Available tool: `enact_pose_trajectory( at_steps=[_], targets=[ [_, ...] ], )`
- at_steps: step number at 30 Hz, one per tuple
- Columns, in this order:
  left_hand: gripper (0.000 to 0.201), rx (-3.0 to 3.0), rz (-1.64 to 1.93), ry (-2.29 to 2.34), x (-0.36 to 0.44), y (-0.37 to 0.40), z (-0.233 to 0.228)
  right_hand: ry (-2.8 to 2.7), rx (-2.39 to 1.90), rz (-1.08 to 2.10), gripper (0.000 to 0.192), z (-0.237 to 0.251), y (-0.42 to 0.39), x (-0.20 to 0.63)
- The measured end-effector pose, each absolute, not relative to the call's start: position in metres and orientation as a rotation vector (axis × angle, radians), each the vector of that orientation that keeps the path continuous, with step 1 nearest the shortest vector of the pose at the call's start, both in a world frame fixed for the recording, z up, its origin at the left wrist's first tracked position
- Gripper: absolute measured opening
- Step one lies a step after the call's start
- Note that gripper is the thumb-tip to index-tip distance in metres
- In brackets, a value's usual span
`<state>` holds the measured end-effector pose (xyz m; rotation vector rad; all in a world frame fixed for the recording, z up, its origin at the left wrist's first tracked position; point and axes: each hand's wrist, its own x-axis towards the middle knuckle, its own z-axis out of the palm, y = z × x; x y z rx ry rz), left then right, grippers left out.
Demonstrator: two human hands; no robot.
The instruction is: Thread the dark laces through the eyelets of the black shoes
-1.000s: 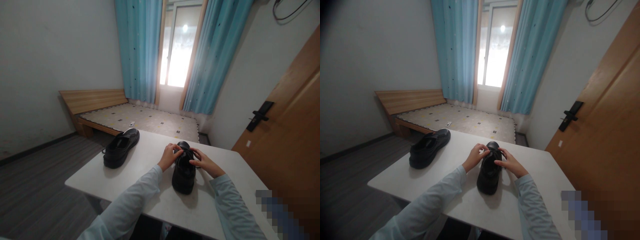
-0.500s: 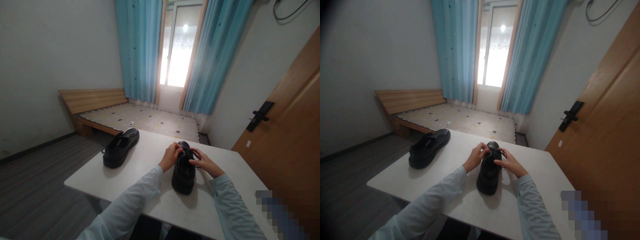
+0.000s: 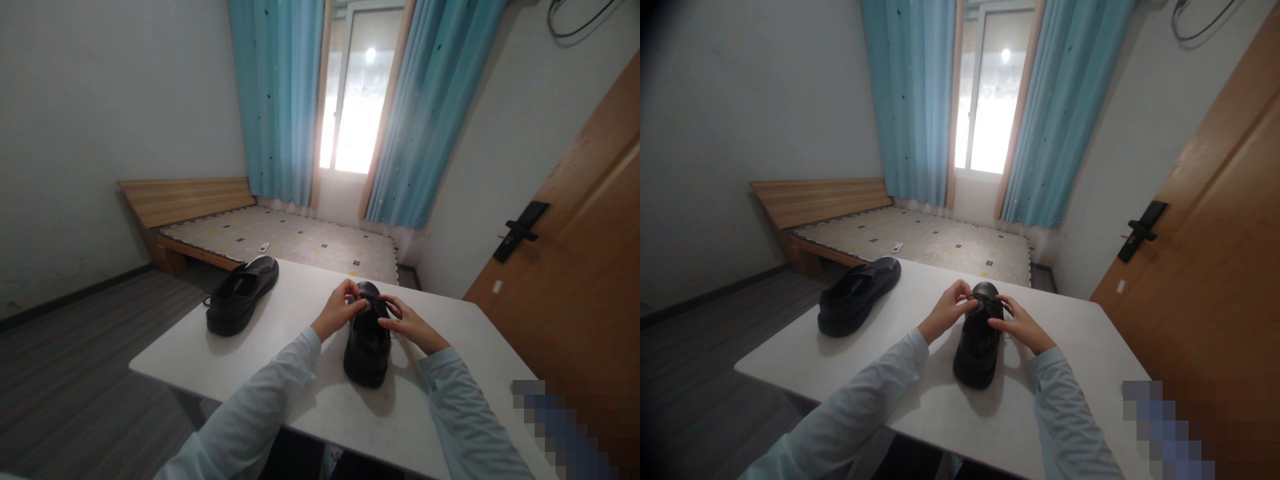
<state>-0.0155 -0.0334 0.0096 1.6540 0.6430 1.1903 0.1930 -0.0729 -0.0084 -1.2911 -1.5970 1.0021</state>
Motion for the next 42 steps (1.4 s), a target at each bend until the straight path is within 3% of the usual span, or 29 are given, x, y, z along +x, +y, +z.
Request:
enact_pose_trajectory(
  at_steps=[14,27,42],
  targets=[
    [0.031,1.294,1.317,0.492,-0.022,-0.033,0.017,-1.563,-1.283,1.065,0.062,-0.001,-0.080,0.190],
    [0.009,1.791,1.340,0.960,-0.039,-0.021,0.018,-1.570,-1.302,1.057,0.062,-0.004,-0.077,0.194],
    [0.019,1.843,1.483,1.183,-0.045,-0.016,0.020,-1.576,-1.347,0.994,0.064,-0.003,-0.078,0.195]
  ],
)
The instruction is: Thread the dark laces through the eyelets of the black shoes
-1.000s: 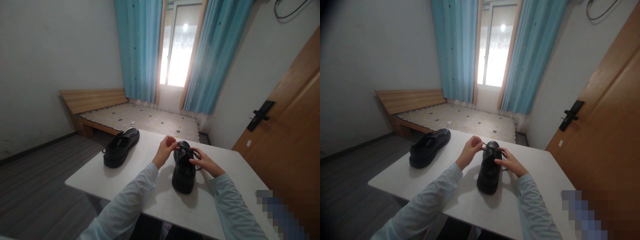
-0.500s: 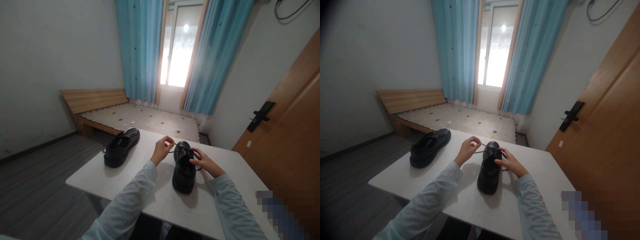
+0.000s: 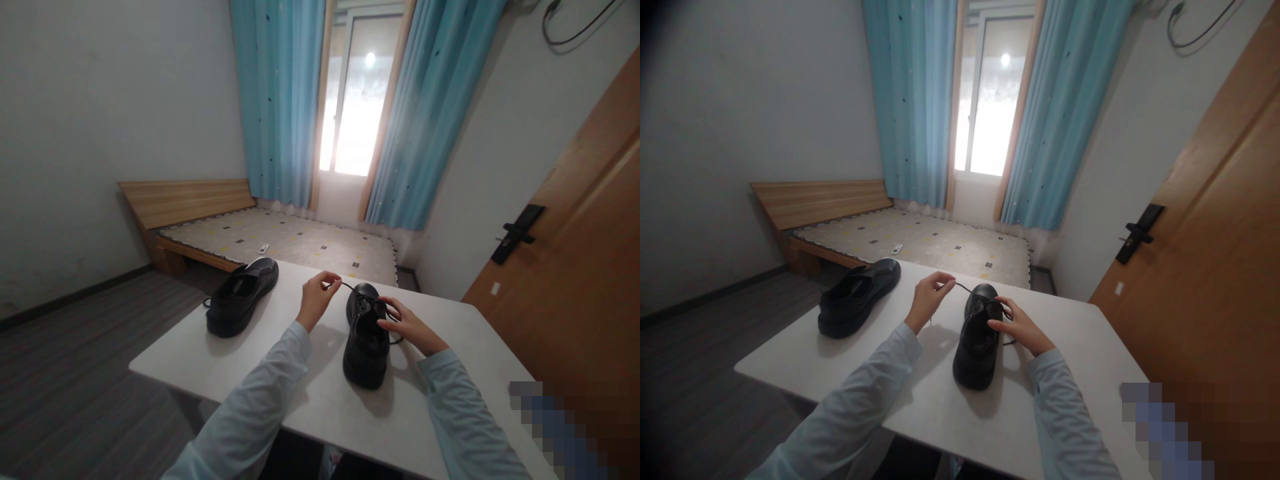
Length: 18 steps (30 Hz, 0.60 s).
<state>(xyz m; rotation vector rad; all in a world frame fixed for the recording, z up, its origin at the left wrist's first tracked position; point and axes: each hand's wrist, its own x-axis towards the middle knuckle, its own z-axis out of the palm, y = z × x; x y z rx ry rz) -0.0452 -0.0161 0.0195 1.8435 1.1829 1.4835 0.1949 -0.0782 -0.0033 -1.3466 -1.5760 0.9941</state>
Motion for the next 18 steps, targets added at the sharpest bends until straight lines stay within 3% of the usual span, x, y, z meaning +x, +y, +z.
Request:
enact_pose_trajectory(
  at_steps=[7,18],
  targets=[
    [0.031,1.681,1.482,1.167,-0.046,-0.019,0.023,-1.618,-1.387,0.902,0.065,-0.008,-0.075,0.199],
    [0.021,1.934,1.163,1.111,-0.035,-0.020,0.011,-1.695,-1.426,0.696,0.061,0.008,-0.084,0.193]
  ],
)
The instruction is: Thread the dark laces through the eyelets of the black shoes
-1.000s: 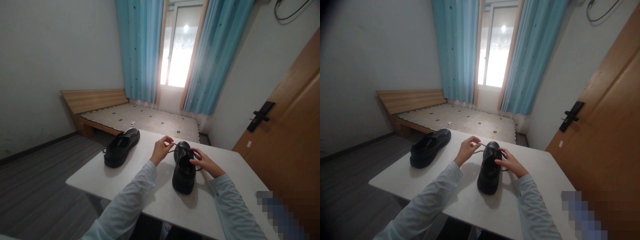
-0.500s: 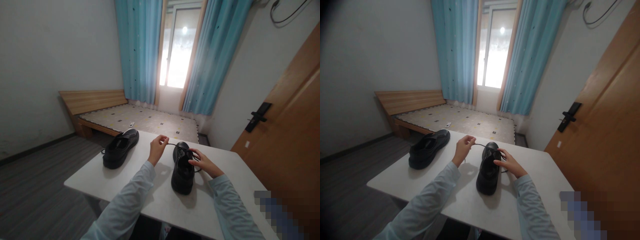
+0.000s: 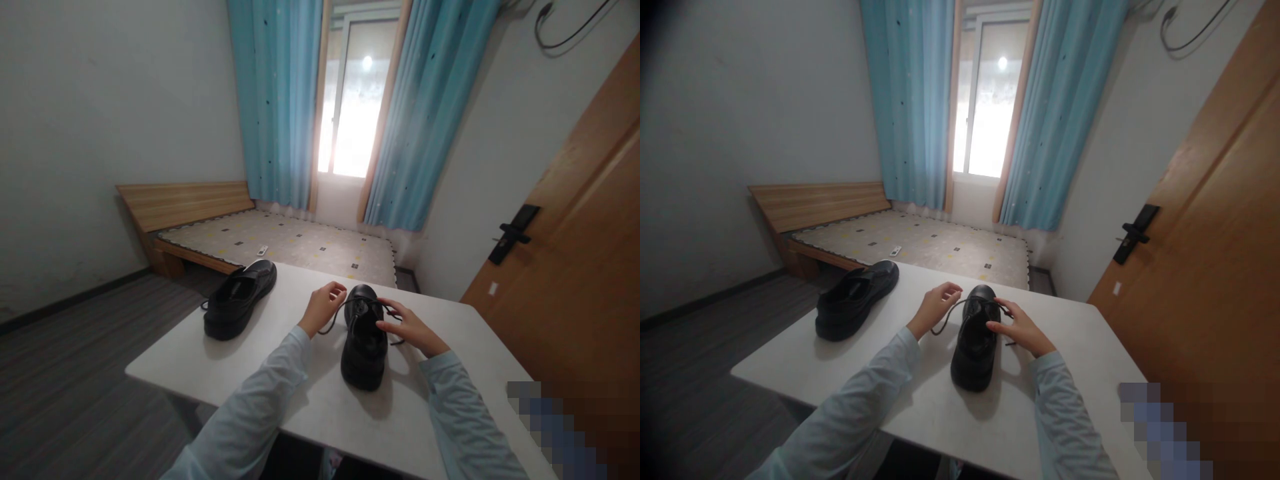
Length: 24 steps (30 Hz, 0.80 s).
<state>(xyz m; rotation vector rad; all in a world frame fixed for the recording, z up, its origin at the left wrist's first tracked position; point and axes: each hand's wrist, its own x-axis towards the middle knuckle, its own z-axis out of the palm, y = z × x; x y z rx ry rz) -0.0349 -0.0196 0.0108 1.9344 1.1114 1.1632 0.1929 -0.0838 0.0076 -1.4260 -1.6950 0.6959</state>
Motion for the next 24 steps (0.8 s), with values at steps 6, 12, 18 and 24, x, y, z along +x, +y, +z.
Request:
enact_pose_trajectory(
  at_steps=[6,12,18,24],
  targets=[
    [0.023,2.056,1.085,0.993,-0.030,-0.024,0.009,-1.607,-1.471,0.616,0.043,0.014,-0.085,0.193],
    [0.027,2.028,1.066,0.881,-0.029,-0.025,0.007,-1.417,-1.420,0.597,0.036,0.008,-0.079,0.202],
    [0.027,2.050,1.037,0.858,-0.028,-0.026,0.006,-1.427,-1.440,0.624,0.038,0.004,-0.080,0.202],
    [0.029,2.064,1.041,0.825,-0.029,-0.028,0.005,-1.477,-1.428,0.627,0.034,0.003,-0.078,0.194]
  ],
)
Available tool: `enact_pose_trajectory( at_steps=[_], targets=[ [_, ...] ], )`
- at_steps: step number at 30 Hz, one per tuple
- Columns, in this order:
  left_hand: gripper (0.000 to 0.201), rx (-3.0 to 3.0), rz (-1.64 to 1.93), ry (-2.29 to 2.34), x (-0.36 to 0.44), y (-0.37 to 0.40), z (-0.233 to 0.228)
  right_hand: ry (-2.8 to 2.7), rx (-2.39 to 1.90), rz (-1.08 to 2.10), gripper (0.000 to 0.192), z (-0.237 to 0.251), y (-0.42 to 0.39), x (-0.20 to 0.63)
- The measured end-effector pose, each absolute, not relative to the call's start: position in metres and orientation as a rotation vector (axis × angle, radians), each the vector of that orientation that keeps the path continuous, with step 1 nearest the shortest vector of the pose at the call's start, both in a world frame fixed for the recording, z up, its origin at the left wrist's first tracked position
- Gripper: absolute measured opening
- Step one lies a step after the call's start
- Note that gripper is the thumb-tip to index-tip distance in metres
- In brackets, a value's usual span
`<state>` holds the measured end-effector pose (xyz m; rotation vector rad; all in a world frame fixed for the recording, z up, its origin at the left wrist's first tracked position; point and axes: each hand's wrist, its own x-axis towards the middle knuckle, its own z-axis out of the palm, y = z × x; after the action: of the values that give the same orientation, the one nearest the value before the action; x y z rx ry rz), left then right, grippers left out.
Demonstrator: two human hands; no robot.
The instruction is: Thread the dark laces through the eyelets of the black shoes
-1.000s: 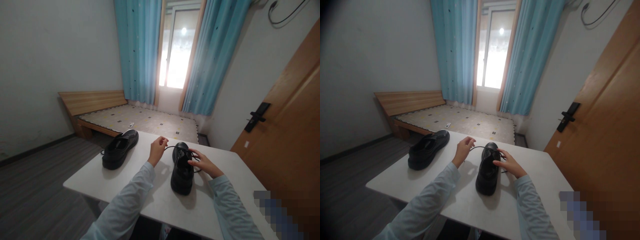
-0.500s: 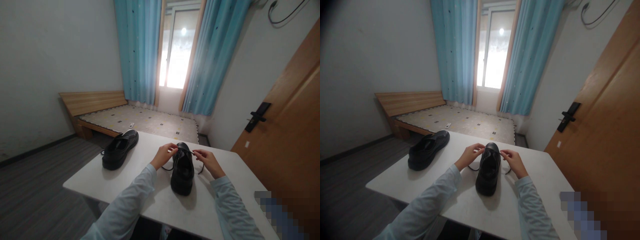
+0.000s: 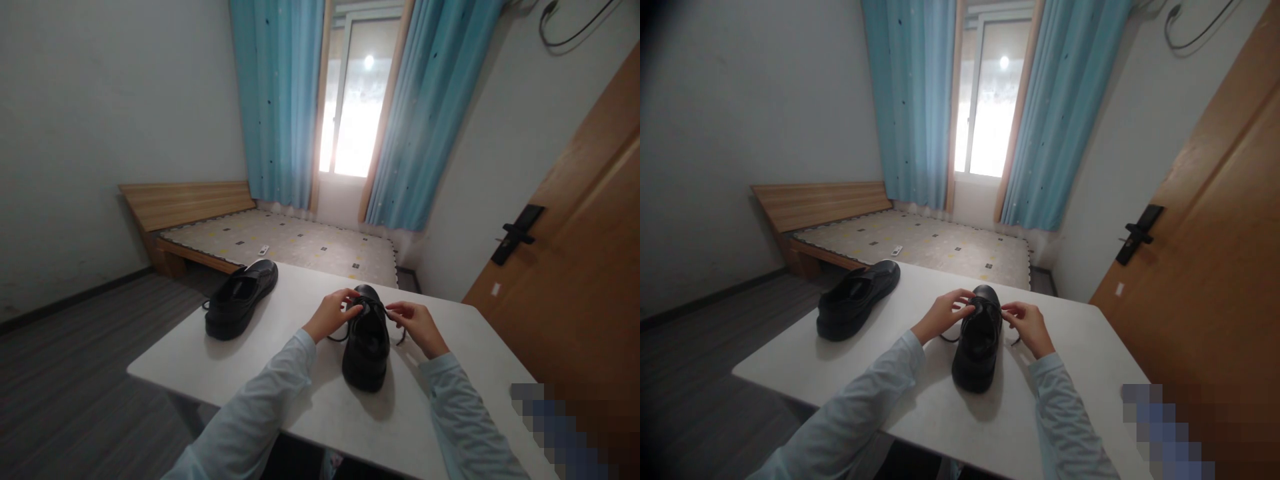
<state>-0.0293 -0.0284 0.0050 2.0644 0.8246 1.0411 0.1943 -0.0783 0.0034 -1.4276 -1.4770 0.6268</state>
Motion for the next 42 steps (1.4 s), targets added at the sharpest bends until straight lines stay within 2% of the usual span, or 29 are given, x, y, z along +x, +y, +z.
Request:
enact_pose_trajectory(
  at_steps=[5,16,29,36,42],
  targets=[
    [0.039,2.103,1.045,0.807,-0.028,-0.028,0.003,-1.525,-1.485,0.471,0.035,0.004,-0.077,0.193],
    [0.049,2.196,1.011,0.776,-0.025,-0.029,0.001,-1.459,-1.391,0.470,0.037,-0.005,-0.071,0.183],
    [0.048,2.173,1.008,0.803,-0.021,-0.032,0.000,-1.398,-1.359,0.369,0.039,-0.002,-0.070,0.175],
    [0.048,2.174,1.011,0.805,-0.021,-0.032,-0.001,-1.344,-1.251,0.493,0.034,0.001,-0.071,0.170],
    [0.046,2.178,1.031,0.790,-0.021,-0.031,-0.002,-1.254,-1.161,0.655,0.037,0.001,-0.073,0.171]
  ],
)
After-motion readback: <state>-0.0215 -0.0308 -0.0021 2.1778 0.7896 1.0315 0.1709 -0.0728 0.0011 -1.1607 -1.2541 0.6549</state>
